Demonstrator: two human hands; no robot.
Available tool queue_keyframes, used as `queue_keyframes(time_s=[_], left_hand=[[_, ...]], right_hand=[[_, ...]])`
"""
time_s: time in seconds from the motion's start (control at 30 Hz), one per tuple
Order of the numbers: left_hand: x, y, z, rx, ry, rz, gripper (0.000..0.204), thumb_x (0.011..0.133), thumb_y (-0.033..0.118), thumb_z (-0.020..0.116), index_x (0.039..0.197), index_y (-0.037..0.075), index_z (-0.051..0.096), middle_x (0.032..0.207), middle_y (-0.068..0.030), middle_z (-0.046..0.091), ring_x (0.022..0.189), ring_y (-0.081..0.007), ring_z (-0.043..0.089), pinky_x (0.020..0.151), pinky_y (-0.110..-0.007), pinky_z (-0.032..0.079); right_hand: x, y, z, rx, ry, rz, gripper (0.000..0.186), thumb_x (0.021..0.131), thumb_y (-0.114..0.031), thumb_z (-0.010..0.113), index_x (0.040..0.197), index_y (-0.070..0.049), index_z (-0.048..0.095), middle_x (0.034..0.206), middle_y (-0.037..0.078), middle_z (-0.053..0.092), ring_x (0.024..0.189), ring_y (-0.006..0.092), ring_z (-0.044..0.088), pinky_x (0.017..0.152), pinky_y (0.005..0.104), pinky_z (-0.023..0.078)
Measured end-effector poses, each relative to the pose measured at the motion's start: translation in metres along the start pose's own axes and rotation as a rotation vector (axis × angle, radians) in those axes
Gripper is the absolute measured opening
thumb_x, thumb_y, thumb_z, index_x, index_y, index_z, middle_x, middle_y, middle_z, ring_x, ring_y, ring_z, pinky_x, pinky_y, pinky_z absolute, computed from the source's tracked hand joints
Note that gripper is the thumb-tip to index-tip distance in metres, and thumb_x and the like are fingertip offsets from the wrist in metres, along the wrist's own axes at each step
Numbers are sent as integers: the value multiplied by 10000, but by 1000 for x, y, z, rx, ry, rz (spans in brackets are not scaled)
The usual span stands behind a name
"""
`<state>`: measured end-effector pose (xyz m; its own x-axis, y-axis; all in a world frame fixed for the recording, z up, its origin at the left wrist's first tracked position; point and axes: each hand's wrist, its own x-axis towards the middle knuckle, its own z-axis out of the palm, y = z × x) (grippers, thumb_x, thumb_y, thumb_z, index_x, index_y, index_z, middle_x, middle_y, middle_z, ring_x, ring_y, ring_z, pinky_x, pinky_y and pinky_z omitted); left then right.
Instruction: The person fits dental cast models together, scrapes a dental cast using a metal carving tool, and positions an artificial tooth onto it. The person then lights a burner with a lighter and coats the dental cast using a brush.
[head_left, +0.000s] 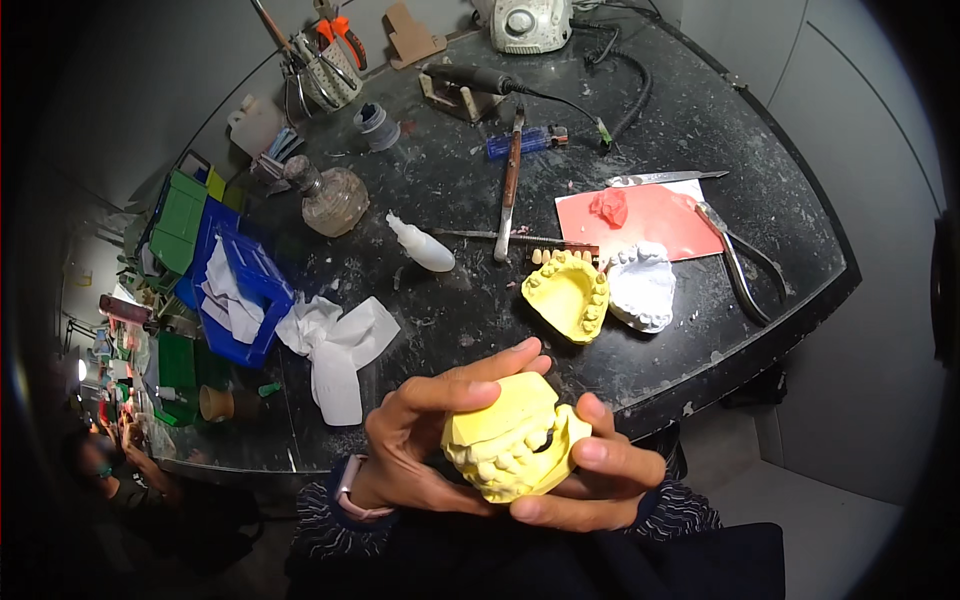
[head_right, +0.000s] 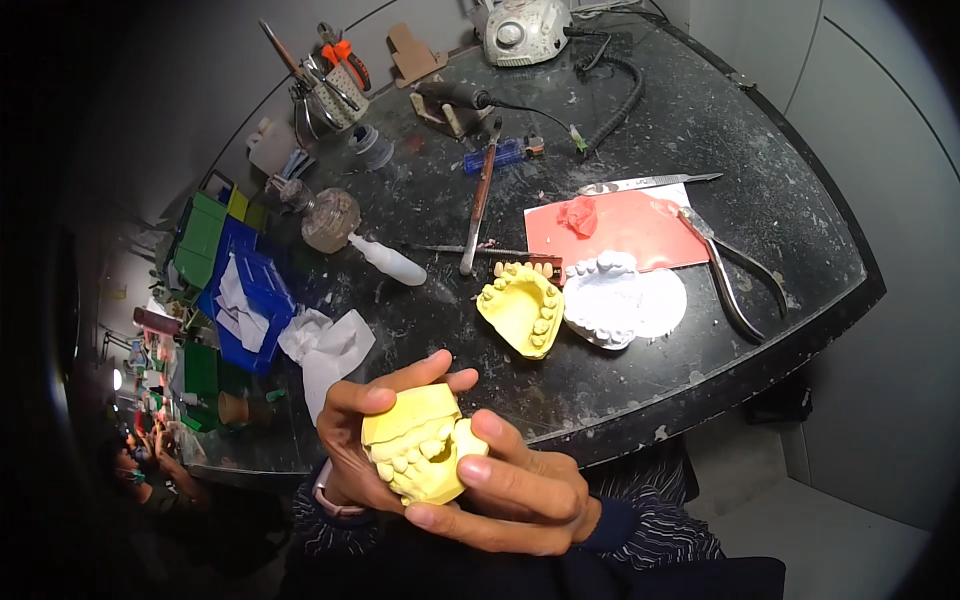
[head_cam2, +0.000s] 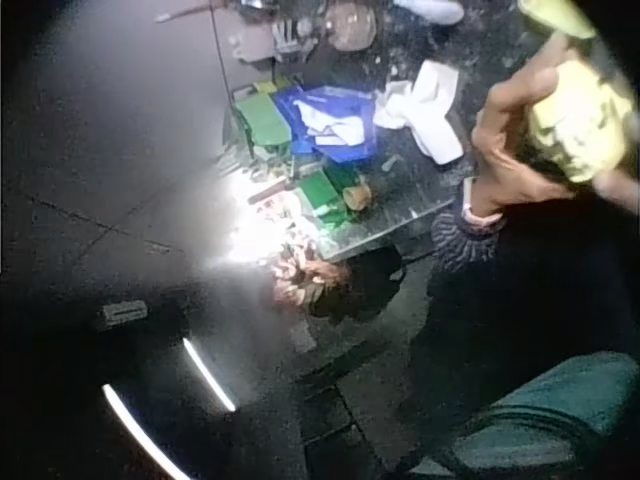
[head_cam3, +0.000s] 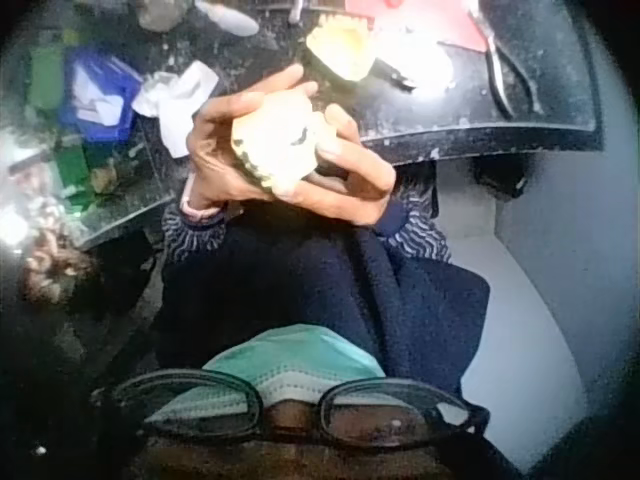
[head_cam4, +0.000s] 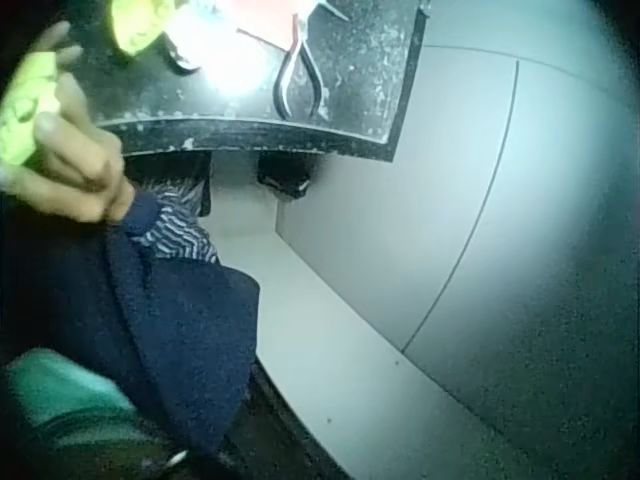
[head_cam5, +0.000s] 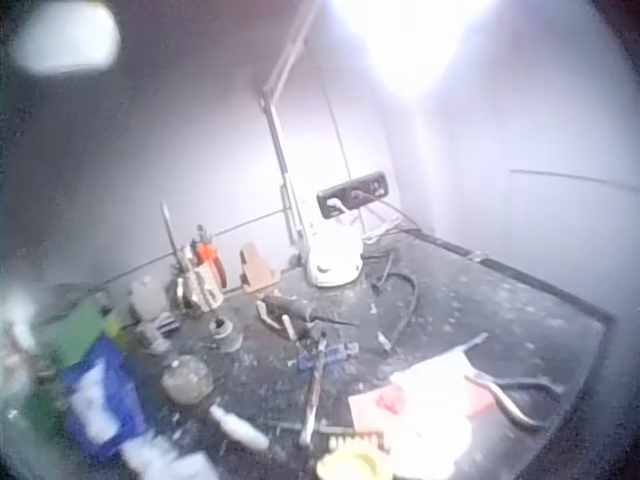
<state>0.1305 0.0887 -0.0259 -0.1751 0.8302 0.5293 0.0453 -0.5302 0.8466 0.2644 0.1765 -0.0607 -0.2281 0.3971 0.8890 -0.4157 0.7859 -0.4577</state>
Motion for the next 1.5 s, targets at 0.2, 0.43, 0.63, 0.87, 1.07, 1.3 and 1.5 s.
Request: queue_keyframes(time_s=[0.2,0.43,0.63,0.87,1.07,1.3,1.5], left_hand=[[-2,-1,3,55,41,22,853,588,62,877,1286,15,390,1346,-370,362,1245,-450,425,1008,-507,399],[0,12,-4,10,80,8,803,615,143,871,1281,-2,446,1352,-350,380,1241,-421,447,1012,-472,399],[14,28,-2,400,-114,-192,732,607,104,769,1296,41,531,1396,-219,385,1160,-280,523,965,-375,426],[13,39,-7,506,-150,-275,788,563,135,779,1305,43,530,1148,-134,436,1043,-225,510,869,-330,449],[9,29,-2,455,-21,-263,724,505,175,874,1151,-11,607,1073,-120,465,957,-128,535,704,-210,463],[13,35,-4,554,-44,-123,715,532,130,820,1209,52,604,1070,-110,546,979,-213,561,819,-312,484],[13,38,-4,591,-60,-108,712,515,99,819,1197,63,617,1071,-100,550,972,-212,565,841,-320,490]], right_hand=[[-11,3,6,-161,-17,-81,520,673,58,760,1084,-251,681,1119,71,463,1143,263,556,911,268,531],[-2,11,-6,495,-79,176,716,747,-107,656,1387,-95,335,1351,290,320,1311,460,316,1097,524,270],[7,16,-14,627,-291,335,1126,621,-154,877,1448,-23,125,1374,339,326,1306,414,357,1063,484,329],[15,11,-22,560,-407,587,993,591,-151,881,1375,71,312,1283,232,499,1185,305,528,988,386,445],[15,15,-22,750,-341,630,1114,583,-101,885,1438,17,181,1254,220,519,1150,286,551,997,404,431],[15,10,-15,812,-279,650,1182,637,-104,852,1464,-37,10,1270,249,489,1227,316,478,1033,428,382],[10,19,-19,694,-382,506,1298,612,-209,865,1472,-103,-102,1284,197,476,1201,286,498,1001,412,416]])
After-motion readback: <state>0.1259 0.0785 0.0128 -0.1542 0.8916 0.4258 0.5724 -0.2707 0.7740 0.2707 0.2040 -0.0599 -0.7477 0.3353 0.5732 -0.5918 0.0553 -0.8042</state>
